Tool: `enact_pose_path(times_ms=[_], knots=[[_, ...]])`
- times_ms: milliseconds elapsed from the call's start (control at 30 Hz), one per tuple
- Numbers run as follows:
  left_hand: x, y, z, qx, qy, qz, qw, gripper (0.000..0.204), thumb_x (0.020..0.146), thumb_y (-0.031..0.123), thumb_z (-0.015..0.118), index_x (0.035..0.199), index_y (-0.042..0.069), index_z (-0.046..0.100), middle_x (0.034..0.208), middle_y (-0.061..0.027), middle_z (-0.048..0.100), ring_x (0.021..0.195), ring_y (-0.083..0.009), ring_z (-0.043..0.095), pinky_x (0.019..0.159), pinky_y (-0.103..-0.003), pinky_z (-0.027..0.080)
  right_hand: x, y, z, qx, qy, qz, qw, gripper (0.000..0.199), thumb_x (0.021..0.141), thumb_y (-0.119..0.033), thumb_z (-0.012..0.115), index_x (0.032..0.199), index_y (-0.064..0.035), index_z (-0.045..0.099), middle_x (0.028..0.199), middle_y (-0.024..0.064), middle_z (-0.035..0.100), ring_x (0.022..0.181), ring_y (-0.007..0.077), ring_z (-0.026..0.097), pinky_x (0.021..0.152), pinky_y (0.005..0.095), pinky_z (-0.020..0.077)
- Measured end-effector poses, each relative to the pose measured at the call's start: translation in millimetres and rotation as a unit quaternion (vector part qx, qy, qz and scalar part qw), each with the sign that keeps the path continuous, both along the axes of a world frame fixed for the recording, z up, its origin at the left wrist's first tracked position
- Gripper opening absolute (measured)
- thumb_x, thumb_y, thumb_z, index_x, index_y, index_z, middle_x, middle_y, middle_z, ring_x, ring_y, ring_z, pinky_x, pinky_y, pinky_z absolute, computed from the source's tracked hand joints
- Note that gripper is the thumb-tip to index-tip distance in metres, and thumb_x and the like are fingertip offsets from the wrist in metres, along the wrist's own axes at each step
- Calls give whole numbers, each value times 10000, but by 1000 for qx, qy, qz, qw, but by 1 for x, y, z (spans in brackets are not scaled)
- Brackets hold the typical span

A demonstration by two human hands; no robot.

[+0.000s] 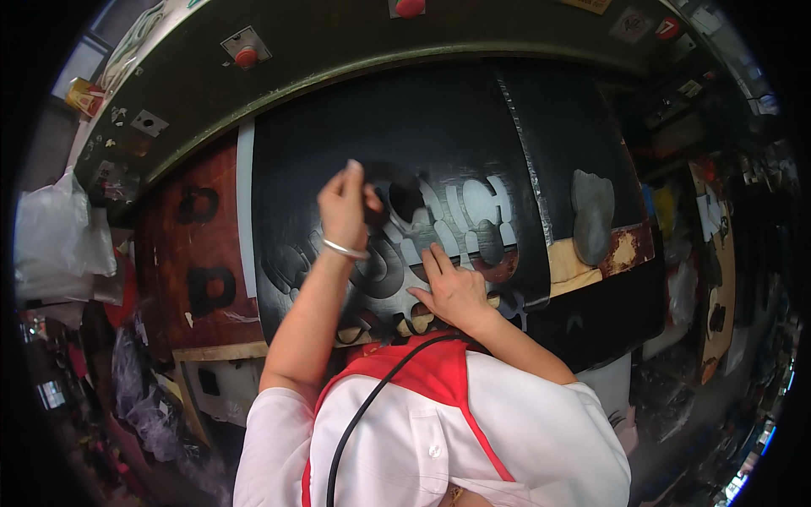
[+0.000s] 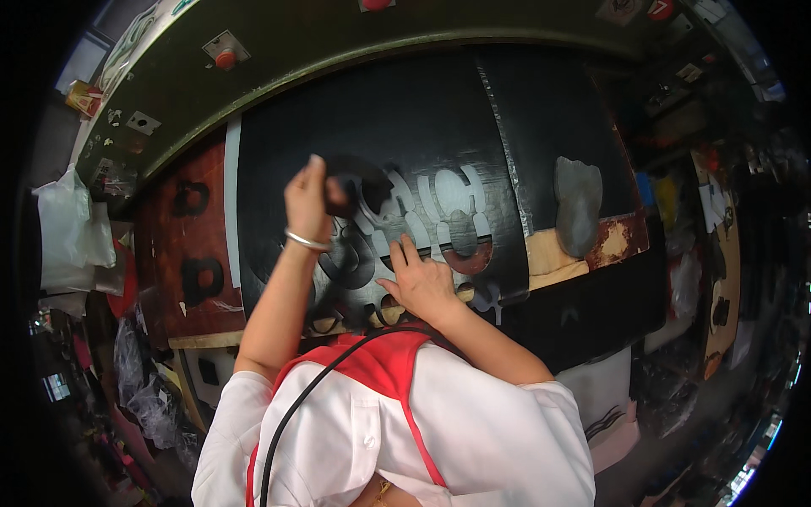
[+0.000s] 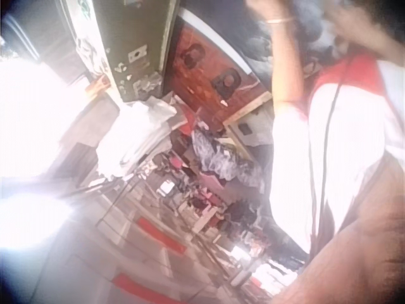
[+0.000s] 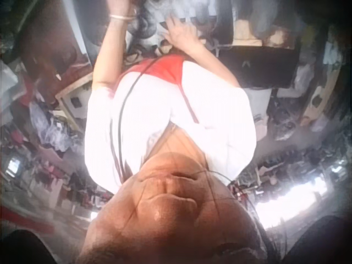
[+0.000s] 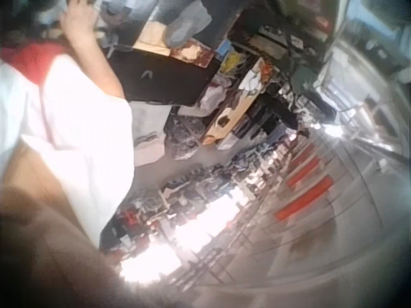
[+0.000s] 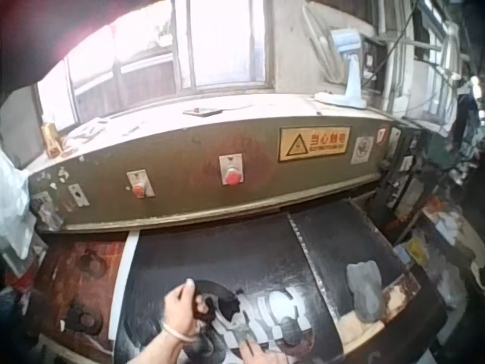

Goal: The person places black rubber sheets on a cutting machine, presses a button to activate the blade, and cuts out multiple small parts. They remove the cut pieces and place them on a nearby table, repeating the process with new sheets.

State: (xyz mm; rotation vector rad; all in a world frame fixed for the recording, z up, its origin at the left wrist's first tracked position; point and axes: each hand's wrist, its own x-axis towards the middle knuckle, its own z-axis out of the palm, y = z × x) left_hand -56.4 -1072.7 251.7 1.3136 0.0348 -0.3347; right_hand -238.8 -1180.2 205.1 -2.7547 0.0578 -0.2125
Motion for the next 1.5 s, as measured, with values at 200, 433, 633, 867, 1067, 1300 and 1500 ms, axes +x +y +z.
enact_pose_path(times_ms=[200, 433, 633, 867, 1067, 1300, 1500], knots=[[70, 65, 87, -9, -291, -3, 957, 306, 969, 278, 611, 801, 23, 614, 633, -15, 533, 517, -68, 457, 486, -209, 368, 1, -8, 14, 159, -30, 11, 987, 465, 820, -374, 708, 1081, -7, 591, 1085, 199, 648, 709, 354, 666, 595, 427, 533], [-46, 73, -11, 320, -533, -189, 761, 334, 790, 224, 749, 1035, 27, 637, 837, -131, 600, 763, -312, 616, 667, -372, 508, 33, -9, 5, 703, 318, -55, 633, 477, 992, -476, 462, 896, -16, 548, 712, 72, 565, 473, 180, 601, 367, 258, 432], [-79, 86, -64, 315, -388, -103, 860, 204, 893, 136, 610, 1022, -10, 668, 852, -166, 671, 745, -295, 656, 669, -365, 513, 23, 10, 5, 667, 165, -97, 721, 321, 916, -344, 628, 856, -35, 562, 935, 148, 651, 489, 165, 582, 424, 267, 441], [-19, 85, -26, -21, 65, 90, 994, 431, 974, 390, 569, 731, 37, 618, 629, -39, 595, 510, -117, 540, 489, -239, 436, 30, 65, 8, 86, 19, 141, 986, 370, 796, -360, 731, 946, -49, 597, 1278, 203, 550, 690, 340, 682, 571, 420, 551], [51, 164, 77, -106, -151, 143, 972, 431, 985, 434, 515, 878, 27, 608, 680, -65, 584, 479, -114, 468, 443, -239, 380, 33, 65, 13, 129, -10, 108, 986, 372, 798, -330, 738, 935, -14, 599, 1066, 148, 657, 703, 361, 666, 595, 416, 547], [-2, 186, 43, 271, -420, 5, 866, 109, 888, 84, 632, 965, 14, 664, 736, -26, 600, 617, -98, 570, 539, -251, 445, 64, 74, 5, 524, 399, 13, 752, 566, 977, -541, 434, 868, 4, 543, 775, 79, 579, 553, 189, 639, 411, 294, 485], [-77, 196, -46, 385, -473, -175, 773, 399, 789, 217, 734, 1123, 40, 606, 883, -120, 574, 814, -314, 567, 738, -377, 472, 83, 79, -9, 851, 387, -70, 348, 528, 968, -560, 417, 834, -69, 557, 839, 53, 550, 564, 224, 595, 463, 284, 431]])
